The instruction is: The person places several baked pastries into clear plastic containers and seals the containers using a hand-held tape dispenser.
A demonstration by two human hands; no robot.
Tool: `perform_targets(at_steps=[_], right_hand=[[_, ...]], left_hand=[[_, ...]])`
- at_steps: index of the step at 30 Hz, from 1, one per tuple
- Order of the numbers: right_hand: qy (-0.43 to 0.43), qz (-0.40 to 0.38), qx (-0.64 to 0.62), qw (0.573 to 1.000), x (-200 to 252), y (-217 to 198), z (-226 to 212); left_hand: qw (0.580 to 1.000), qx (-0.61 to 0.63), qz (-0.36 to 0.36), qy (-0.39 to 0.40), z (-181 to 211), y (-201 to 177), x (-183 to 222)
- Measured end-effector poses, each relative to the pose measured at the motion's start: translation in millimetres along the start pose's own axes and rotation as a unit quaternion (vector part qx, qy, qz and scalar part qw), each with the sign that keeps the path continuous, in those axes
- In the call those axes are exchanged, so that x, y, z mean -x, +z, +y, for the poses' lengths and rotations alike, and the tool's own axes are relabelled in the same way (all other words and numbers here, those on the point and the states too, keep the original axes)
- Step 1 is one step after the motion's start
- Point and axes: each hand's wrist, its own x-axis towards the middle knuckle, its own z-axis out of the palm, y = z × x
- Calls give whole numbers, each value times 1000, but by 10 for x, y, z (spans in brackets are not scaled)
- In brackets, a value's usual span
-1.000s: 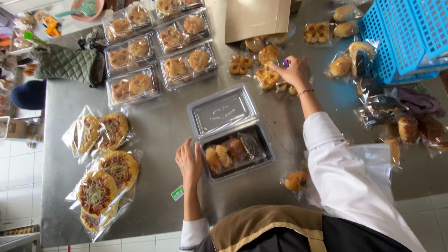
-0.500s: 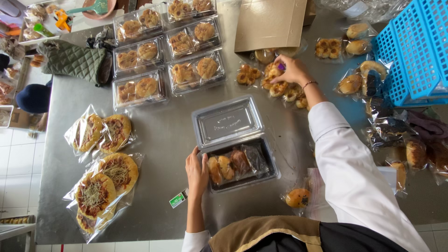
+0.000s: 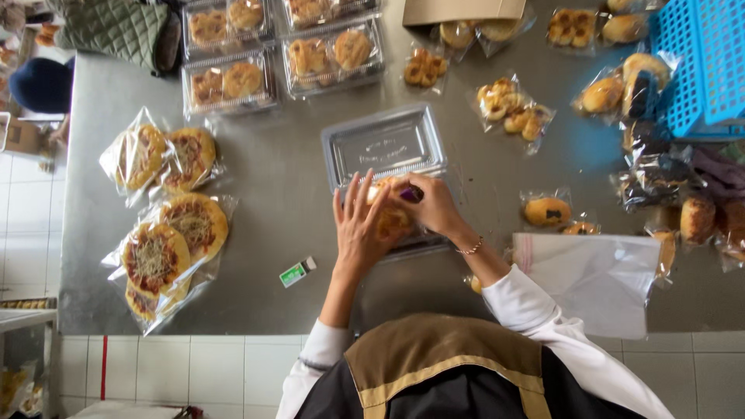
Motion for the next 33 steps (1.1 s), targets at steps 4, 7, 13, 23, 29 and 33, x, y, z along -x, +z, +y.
perform_targets(at_steps=[4,7,13,23,29,33], right_hand=[[56,66,-15,996,158,-123,129],[125,13,-91,988,218,-422,219],[13,16,304,952,456,-544,92],[102,-67,239,963,489,-16,241],[-132,43,14,990,707,-171,550],[21,-120,198,973,839,-161,221]], left_hand=[[995,76,-60,-26,-102,98,90],[997,36,-69,-1,-176,87,125],[981,9,-188,39,-403,38,-81],[997,-42,-60,31,-1451,729,-1127],[996,45,-47,-57,-1701,1001,-1273],[995,60,78,11,-1628,919,-1239]])
